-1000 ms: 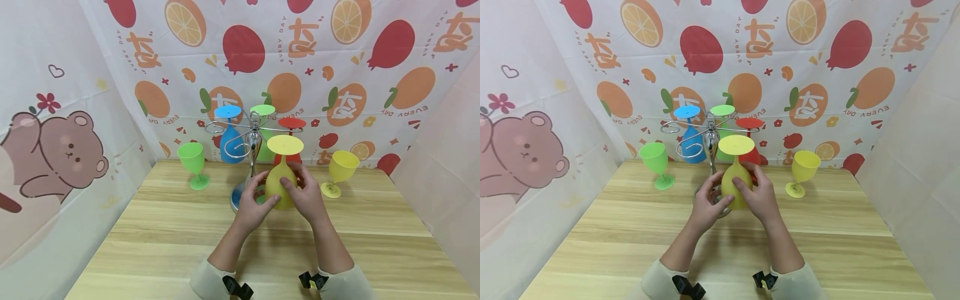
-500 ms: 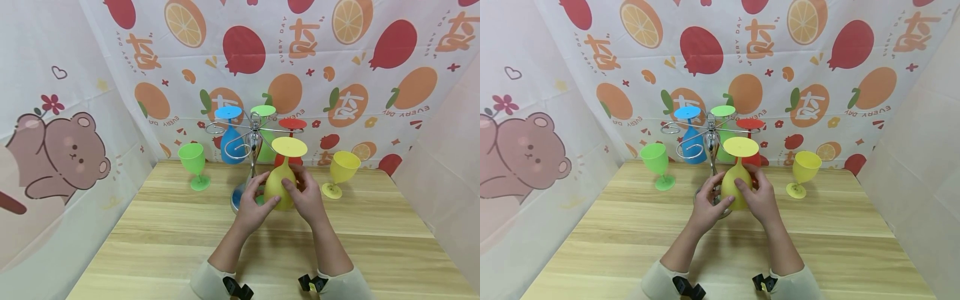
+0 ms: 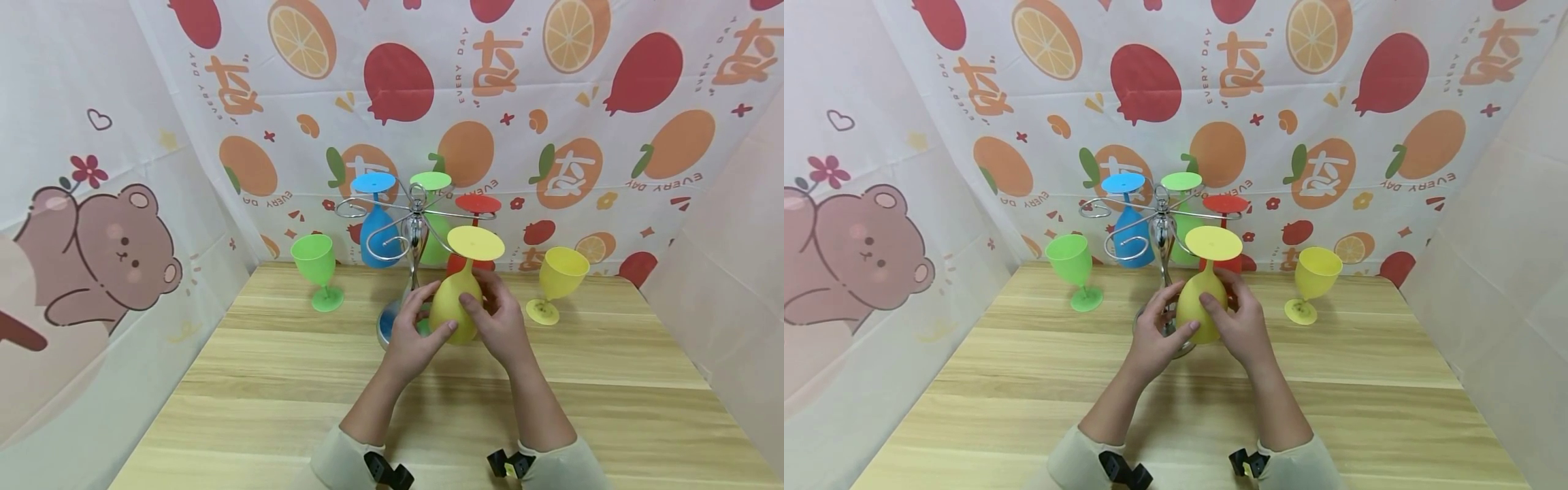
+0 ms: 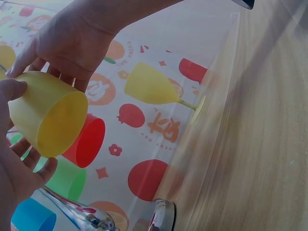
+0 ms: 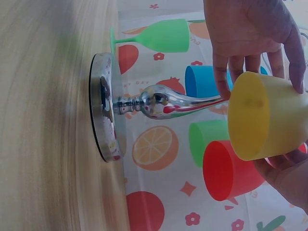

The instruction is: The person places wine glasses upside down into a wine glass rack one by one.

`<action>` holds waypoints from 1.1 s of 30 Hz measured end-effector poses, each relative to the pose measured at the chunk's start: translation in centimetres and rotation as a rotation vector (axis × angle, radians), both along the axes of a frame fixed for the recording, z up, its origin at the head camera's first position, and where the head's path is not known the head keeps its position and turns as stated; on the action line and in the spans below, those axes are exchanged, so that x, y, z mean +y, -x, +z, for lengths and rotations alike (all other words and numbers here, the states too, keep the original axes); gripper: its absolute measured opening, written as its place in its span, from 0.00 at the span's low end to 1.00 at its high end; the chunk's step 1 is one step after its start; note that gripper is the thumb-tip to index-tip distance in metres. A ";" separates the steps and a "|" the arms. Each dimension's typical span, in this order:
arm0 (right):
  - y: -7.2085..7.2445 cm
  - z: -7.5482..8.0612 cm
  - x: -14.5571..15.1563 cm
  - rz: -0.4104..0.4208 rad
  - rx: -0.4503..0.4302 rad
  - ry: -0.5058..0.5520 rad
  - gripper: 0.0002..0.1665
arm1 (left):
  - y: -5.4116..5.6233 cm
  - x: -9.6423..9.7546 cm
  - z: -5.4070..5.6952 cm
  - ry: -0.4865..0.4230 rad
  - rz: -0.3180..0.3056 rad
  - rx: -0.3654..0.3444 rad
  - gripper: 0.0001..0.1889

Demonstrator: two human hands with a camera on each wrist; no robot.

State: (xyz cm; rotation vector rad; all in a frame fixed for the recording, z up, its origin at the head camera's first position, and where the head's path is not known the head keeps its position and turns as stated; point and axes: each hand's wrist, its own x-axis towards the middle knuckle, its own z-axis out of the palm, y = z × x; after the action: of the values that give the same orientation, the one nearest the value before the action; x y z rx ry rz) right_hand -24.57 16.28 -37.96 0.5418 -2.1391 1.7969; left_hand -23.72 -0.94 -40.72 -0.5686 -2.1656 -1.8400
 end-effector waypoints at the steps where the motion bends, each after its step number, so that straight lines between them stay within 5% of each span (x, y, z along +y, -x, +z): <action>1: 0.0 0.0 0.0 0.001 -0.001 0.000 0.23 | 0.0 0.0 0.0 0.000 0.000 0.000 0.33; 33: -0.3 -0.6 -0.1 0.030 -0.032 -0.014 0.29 | -0.3 -0.3 -0.4 0.022 0.032 0.034 0.34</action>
State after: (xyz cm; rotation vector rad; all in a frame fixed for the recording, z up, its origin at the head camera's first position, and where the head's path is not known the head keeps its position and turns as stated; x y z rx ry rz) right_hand -24.23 16.22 -38.60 0.5557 -2.1776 1.8192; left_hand -23.43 -1.26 -41.08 -0.5628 -2.1630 -1.7789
